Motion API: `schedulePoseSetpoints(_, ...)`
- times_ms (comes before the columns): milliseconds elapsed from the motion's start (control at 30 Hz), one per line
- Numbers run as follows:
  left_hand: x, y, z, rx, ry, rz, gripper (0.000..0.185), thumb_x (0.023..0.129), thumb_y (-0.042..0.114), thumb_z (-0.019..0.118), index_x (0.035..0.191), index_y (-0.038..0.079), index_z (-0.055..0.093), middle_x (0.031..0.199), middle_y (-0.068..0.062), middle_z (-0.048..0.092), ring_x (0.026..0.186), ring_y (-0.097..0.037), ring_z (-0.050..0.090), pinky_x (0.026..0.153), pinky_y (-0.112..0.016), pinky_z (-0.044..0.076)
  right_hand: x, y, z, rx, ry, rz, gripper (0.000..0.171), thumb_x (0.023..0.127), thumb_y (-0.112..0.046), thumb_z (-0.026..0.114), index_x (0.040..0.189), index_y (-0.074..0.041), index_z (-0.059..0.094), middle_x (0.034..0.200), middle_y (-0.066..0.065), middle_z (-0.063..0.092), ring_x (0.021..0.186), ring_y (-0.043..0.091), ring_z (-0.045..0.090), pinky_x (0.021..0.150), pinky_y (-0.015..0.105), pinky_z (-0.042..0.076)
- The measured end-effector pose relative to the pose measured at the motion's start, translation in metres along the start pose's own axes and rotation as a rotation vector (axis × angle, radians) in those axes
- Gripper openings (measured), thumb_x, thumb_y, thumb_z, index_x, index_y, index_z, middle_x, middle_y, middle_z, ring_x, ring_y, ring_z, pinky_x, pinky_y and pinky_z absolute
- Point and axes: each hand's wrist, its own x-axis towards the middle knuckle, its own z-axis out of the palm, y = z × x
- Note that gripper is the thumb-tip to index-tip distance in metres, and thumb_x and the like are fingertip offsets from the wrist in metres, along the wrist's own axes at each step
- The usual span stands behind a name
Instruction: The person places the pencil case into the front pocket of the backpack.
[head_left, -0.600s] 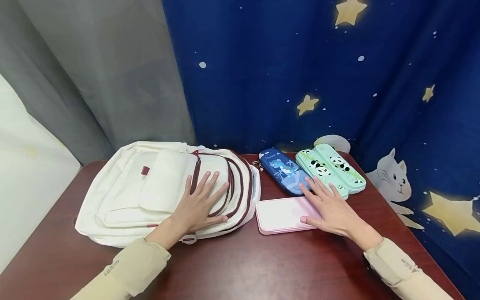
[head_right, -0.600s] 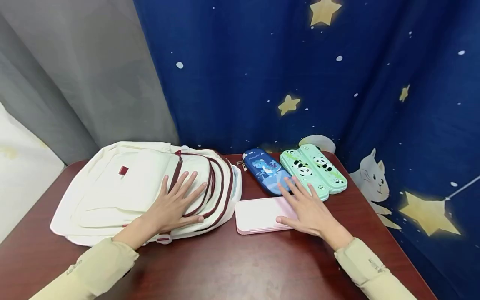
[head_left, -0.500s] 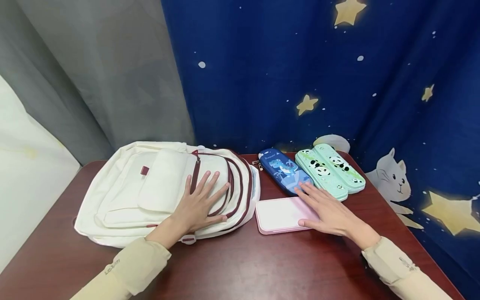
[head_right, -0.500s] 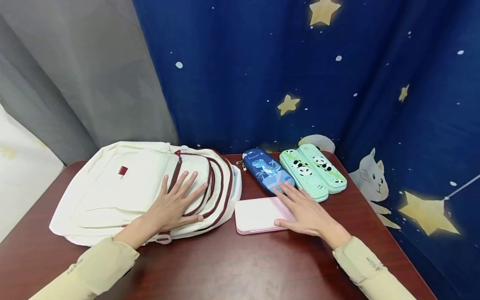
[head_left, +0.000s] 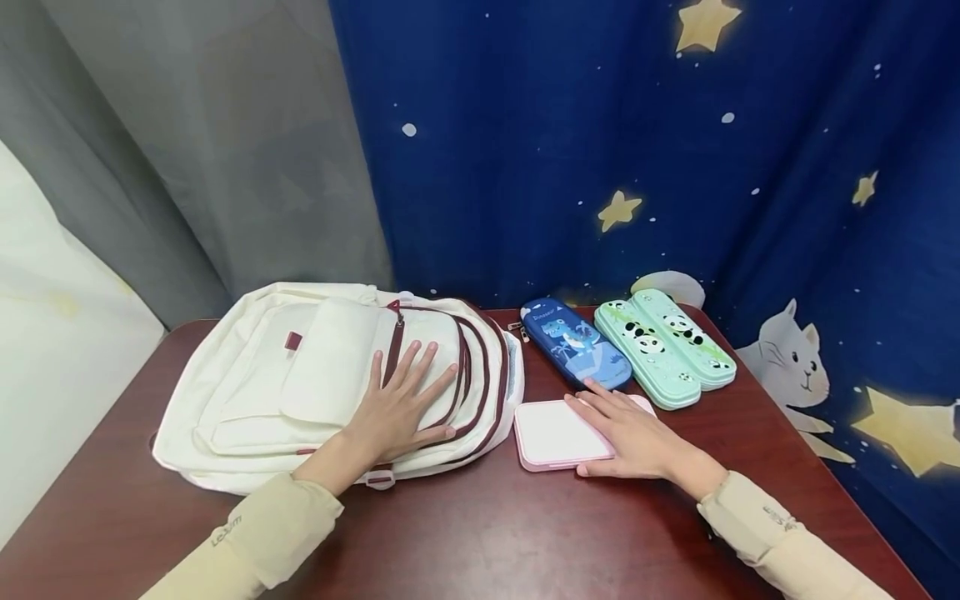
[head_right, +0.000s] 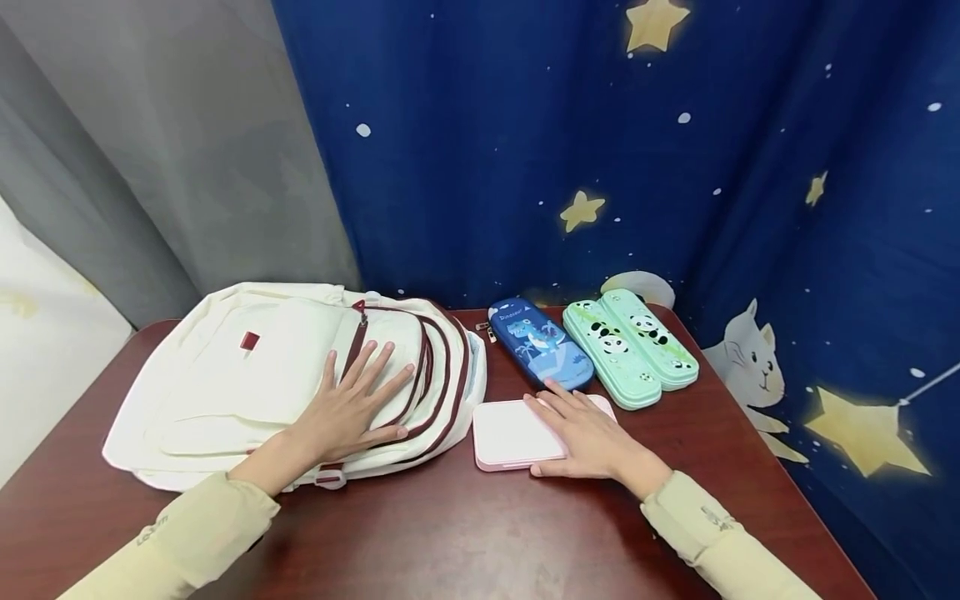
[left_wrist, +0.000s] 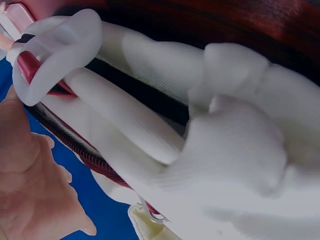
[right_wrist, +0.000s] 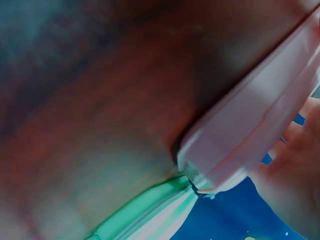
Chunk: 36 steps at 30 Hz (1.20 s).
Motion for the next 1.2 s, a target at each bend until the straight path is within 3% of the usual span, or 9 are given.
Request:
schedulePoseSetpoints(267, -0.001, 0.002, 0.0, -0.063, 0.013, 0.025, 0.062, 0.088, 0.054, 0.051, 0.142, 0.026, 0.041, 0.151, -0.015, 0.022, 0.138, -0.035, 0.013, 0.099, -0.067, 0.011, -0.001, -0.001, 0.003, -0.007, -0.005, 0.016, 0.093, 0.076, -0.072, 0.052, 0.148, -0.018, 0.028, 0.147, 0.007, 0.034, 0.139, 0.026, 0.016, 0.103, 0.055, 0.023)
schedulePoseSetpoints(433, 0.003, 0.003, 0.007, -0.086, -0.012, 0.04, 0.059, 0.09, 0.052, 0.048, 0.143, 0.026, 0.039, 0.152, -0.012, 0.022, 0.139, -0.033, 0.012, 0.1, -0.066, 0.01, -0.003, 0.0, 0.003, -0.016, -0.008, 0.017, 0.093, 0.077, -0.071, 0.051, 0.148, -0.016, 0.027, 0.149, 0.008, 0.03, 0.139, 0.028, 0.015, 0.103, 0.056, 0.021)
schedulePoseSetpoints(600, 0.017, 0.005, 0.005, -0.11, -0.064, 0.117, 0.061, 0.092, 0.053, 0.044, 0.144, 0.022, 0.038, 0.151, -0.007, 0.026, 0.139, -0.03, 0.013, 0.1, -0.066, 0.007, -0.004, 0.0, 0.003, -0.028, -0.006, 0.011, 0.094, 0.078, -0.071, 0.051, 0.149, -0.016, 0.025, 0.15, 0.007, 0.028, 0.139, 0.027, 0.014, 0.104, 0.055, 0.02)
schedulePoseSetpoints(767, 0.035, 0.003, 0.0, -0.158, -0.161, 0.228, 0.06, 0.094, 0.05, 0.041, 0.145, 0.018, 0.036, 0.149, -0.003, 0.03, 0.14, -0.022, 0.013, 0.102, -0.065, 0.004, -0.004, -0.001, 0.004, -0.027, -0.007, 0.016, 0.094, 0.078, -0.071, 0.051, 0.149, -0.016, 0.025, 0.15, 0.008, 0.028, 0.14, 0.027, 0.013, 0.104, 0.055, 0.02)
schedulePoseSetpoints(900, 0.042, 0.0, 0.001, -0.187, -0.212, 0.251, 0.058, 0.095, 0.046, 0.041, 0.144, 0.016, 0.037, 0.148, -0.004, 0.032, 0.14, -0.019, 0.014, 0.102, -0.064, 0.002, -0.003, -0.003, 0.003, -0.035, -0.01, 0.006, 0.094, 0.078, -0.071, 0.051, 0.148, -0.014, 0.026, 0.149, 0.009, 0.029, 0.139, 0.028, 0.015, 0.103, 0.056, 0.022)
schedulePoseSetpoints(1200, 0.036, -0.006, 0.005, -0.147, -0.143, 0.205, 0.059, 0.094, 0.054, 0.036, 0.131, 0.013, 0.054, 0.147, -0.003, 0.035, 0.139, -0.019, 0.017, 0.103, -0.063, 0.004, -0.002, -0.006, 0.001, -0.053, -0.034, 0.015, 0.093, 0.079, -0.072, 0.049, 0.148, -0.013, 0.027, 0.149, 0.01, 0.028, 0.139, 0.029, 0.015, 0.103, 0.056, 0.022)
